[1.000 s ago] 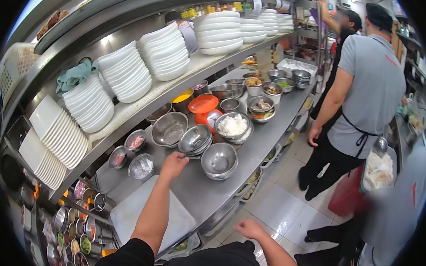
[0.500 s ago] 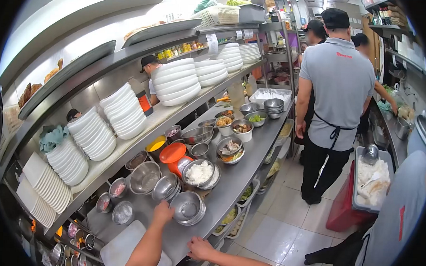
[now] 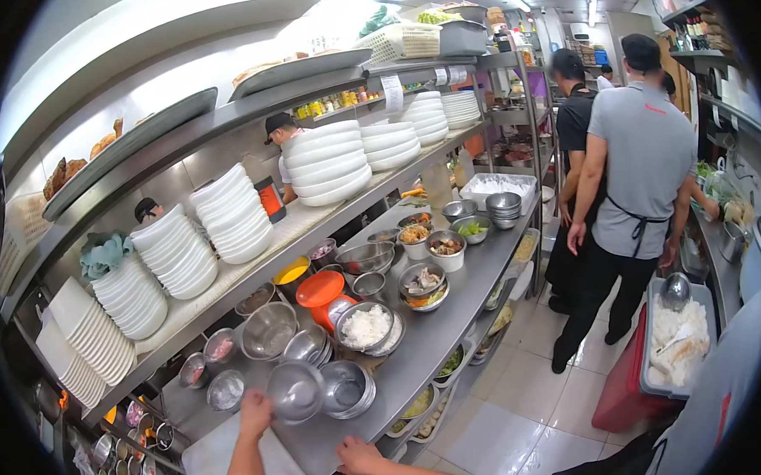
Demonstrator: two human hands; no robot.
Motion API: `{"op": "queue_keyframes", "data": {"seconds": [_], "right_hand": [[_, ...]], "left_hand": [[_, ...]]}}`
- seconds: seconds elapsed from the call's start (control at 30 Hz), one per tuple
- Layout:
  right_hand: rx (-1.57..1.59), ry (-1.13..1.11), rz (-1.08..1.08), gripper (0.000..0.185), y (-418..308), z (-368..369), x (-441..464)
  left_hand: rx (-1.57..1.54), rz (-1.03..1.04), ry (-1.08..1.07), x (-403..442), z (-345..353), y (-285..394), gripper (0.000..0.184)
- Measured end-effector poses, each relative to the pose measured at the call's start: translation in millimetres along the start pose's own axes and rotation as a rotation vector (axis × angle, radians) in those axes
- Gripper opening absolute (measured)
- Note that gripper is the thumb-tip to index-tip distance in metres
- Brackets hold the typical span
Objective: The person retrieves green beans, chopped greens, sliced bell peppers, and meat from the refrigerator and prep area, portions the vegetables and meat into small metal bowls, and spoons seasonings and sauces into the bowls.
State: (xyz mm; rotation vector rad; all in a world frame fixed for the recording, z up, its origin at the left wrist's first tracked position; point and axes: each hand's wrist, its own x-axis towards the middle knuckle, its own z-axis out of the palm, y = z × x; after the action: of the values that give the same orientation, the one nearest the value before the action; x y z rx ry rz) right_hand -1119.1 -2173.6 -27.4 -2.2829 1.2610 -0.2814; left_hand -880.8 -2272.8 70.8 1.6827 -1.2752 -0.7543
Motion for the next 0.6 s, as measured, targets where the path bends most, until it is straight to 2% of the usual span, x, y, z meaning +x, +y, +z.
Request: {"op": "queue_keyframes", "data": {"seconds": [0.03,0.07,0.13,0.2,0.27,0.3,0.37,0.4,0.43,0.5,0.6], "right_hand": [[-0.002,-0.025,0.002,0.049,0,-2,0],[-0.004,-0.051,0.004,0.05,-1,-5,1],[-0.014,-0.103,0.015,0.053,-3,-8,7],[-0.031,-0.166,0.043,0.057,-3,-7,15],[-0.052,-0.22,0.061,0.059,-10,-16,19],[-0.068,-0.259,0.06,0.06,-17,-23,21],[-0.083,-0.294,0.051,0.063,-34,-32,21],[-0.08,-0.337,0.049,0.064,-45,-36,25],[-0.087,-0.396,0.035,0.066,-58,-33,30],[-0.034,-0.359,-0.138,0.068,-83,-18,28],[0.048,-0.541,-0.105,0.064,-174,-9,18]], "left_hand": [[-0.134,0.007,0.027,-3,-25,-32,0.016],[-0.037,-0.09,-0.041,-10,-60,-55,0.02],[-0.046,-0.275,0.086,-46,-109,-81,0.019],[-0.294,-0.349,0.163,-51,-168,-185,0.019],[-0.501,-0.428,0.234,-90,-170,-184,0.019],[-0.609,-0.474,0.286,-119,-163,-159,0.019],[-0.497,-0.594,-0.273,-173,-139,-89,0.025],[-0.298,-0.558,-0.532,-191,-131,-75,0.036],[-0.148,-0.484,-0.66,-204,-127,-81,0.042],[0.007,-0.336,-0.801,-224,-128,-116,0.046],[0.074,-0.485,-0.712,-283,-161,-166,0.048]]}}
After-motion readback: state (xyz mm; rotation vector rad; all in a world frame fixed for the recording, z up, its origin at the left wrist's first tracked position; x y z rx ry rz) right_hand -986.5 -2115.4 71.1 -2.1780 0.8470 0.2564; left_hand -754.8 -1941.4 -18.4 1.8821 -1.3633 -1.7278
